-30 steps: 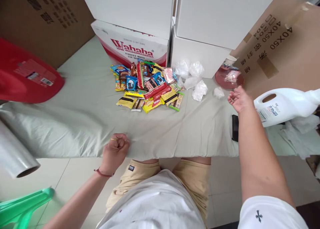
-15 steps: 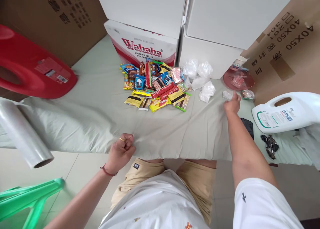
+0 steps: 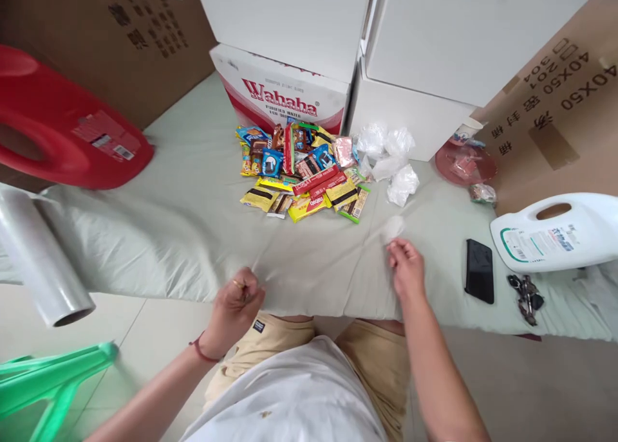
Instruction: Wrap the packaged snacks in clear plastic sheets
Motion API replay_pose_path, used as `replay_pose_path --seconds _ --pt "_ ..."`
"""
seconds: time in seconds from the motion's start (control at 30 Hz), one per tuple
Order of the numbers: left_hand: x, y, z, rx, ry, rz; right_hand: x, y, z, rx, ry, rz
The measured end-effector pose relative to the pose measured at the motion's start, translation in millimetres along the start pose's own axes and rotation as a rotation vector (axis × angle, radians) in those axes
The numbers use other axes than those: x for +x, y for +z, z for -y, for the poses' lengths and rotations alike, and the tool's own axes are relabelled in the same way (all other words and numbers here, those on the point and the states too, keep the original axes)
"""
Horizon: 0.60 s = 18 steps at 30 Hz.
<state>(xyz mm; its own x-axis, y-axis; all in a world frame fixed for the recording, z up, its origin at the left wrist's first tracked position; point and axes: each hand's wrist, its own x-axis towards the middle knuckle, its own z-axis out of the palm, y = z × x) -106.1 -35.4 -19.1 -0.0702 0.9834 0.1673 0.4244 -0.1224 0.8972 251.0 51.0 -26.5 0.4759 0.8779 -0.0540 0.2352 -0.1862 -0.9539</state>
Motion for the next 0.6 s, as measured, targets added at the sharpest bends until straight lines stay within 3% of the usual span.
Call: replay_pose_path --seconds 0.1,0.23,0.33,0.43,0.6 --pt "-7 25 -16 -0.13 -0.061 0.131 -82 18 4 0.377 0.251 0.201" --pt "-7 66 -45 -0.251 -0.195 0.244 -134 25 21 0.417 0.309 0.291" --pt "1 86 -63 -0.324 -0.197 0.322 -143 23 31 0.327 0.257 0.437" --pt "7 91 -69 -0.505 -0.264 0.385 -142 18 38 0.291 0.218 0.534" --pt "10 75 -59 -0.814 -0.429 0.454 -125 5 39 0.548 0.4 0.405"
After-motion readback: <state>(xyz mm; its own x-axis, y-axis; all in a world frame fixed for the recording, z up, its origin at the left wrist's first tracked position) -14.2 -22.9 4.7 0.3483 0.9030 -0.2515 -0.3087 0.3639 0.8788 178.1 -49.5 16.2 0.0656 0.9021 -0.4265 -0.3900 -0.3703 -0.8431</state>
